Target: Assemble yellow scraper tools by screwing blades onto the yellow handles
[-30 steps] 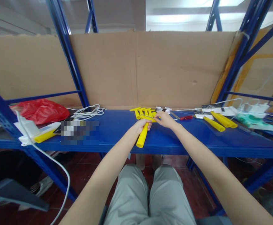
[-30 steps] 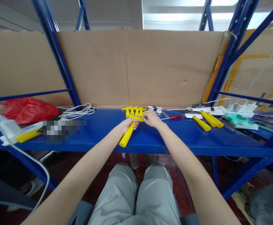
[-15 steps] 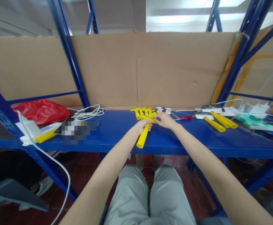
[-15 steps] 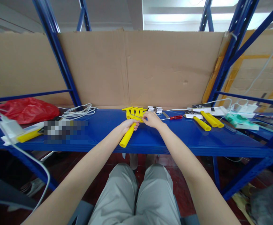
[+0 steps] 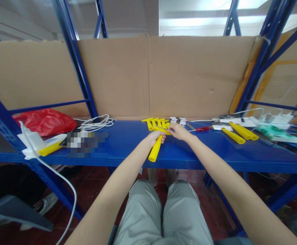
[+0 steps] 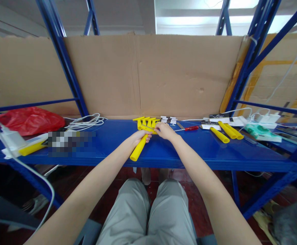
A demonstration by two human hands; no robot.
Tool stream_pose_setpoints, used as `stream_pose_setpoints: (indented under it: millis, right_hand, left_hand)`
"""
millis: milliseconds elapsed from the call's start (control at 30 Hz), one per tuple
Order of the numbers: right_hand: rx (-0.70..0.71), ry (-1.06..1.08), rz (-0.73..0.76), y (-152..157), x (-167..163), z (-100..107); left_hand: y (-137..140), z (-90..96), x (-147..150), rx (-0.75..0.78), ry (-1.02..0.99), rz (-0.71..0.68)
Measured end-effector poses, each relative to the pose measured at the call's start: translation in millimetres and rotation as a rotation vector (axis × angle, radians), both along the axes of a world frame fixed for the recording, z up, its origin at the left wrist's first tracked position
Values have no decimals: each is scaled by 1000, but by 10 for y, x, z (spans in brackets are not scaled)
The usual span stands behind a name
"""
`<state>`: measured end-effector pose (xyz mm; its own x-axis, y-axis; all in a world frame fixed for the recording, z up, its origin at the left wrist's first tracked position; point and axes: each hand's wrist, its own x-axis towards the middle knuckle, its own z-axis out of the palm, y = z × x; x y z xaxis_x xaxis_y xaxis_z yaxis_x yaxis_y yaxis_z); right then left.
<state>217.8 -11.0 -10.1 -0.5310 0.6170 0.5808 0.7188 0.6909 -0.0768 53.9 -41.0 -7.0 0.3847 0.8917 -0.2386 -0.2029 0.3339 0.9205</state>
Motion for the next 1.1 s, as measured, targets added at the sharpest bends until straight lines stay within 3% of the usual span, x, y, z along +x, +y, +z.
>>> stream_pose_setpoints:
  millis: [433,800,1100]
  right_hand:
    - [-61,146,1,82,-15,-57]
    - [-327,536,242,122,-47,-86]
    - [-334,595,177,166,-28,-111]
  left_hand:
    - [-58,54,-4,-31,-45,-5]
    - [-102,122,-6,1,-95,-5]
    - [-72,109,-12,-29,-142,-11]
